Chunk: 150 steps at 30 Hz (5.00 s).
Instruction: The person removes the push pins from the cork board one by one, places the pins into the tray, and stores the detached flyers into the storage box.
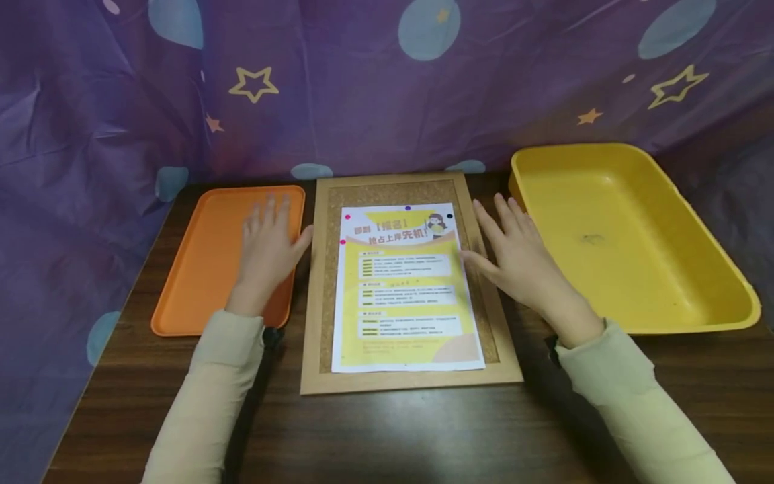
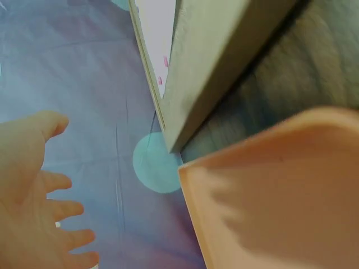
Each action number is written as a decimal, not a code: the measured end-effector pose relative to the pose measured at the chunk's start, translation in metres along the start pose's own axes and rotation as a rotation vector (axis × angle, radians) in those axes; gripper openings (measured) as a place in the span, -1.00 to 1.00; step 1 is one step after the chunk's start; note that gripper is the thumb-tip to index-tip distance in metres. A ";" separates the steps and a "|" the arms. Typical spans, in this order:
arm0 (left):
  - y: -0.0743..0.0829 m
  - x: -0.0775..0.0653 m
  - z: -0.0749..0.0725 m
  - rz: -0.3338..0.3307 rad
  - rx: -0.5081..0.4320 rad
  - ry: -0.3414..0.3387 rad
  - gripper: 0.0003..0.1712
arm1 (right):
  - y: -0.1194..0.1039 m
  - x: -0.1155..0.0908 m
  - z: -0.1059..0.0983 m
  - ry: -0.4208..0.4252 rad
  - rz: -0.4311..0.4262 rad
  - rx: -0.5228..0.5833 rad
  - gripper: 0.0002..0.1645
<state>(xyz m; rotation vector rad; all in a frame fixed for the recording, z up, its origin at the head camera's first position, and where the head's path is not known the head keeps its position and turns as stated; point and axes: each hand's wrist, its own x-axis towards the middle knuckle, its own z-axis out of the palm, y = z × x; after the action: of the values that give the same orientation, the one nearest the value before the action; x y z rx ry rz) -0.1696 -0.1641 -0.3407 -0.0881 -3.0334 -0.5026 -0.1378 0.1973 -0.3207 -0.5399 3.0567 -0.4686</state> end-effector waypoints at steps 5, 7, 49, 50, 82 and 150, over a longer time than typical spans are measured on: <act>0.008 0.008 0.001 0.030 -0.058 0.014 -0.29 | -0.014 0.015 0.012 -0.057 -0.030 -0.034 -0.05; 0.011 0.010 0.002 0.035 -0.097 0.012 -0.33 | -0.017 0.020 0.018 -0.095 -0.050 -0.049 -0.05; 0.025 0.041 0.040 0.091 -0.339 -0.325 -0.61 | -0.009 0.054 0.071 -0.490 -0.064 -0.129 0.12; 0.024 0.042 0.041 0.089 -0.338 -0.333 -0.61 | -0.009 0.054 0.072 -0.488 -0.065 -0.125 0.12; 0.028 0.050 0.050 0.112 -0.128 -0.327 -0.74 | 0.003 0.049 0.087 -0.455 -0.085 -0.090 0.08; 0.015 0.053 0.046 0.090 -0.303 -0.455 -0.73 | 0.002 0.049 0.088 -0.460 -0.086 -0.098 0.07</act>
<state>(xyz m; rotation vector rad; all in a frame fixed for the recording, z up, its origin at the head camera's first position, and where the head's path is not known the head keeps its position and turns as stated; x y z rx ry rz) -0.2238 -0.1329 -0.3757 -0.4035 -3.3288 -1.0613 -0.1802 0.1568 -0.4026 -0.6756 2.6314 -0.1637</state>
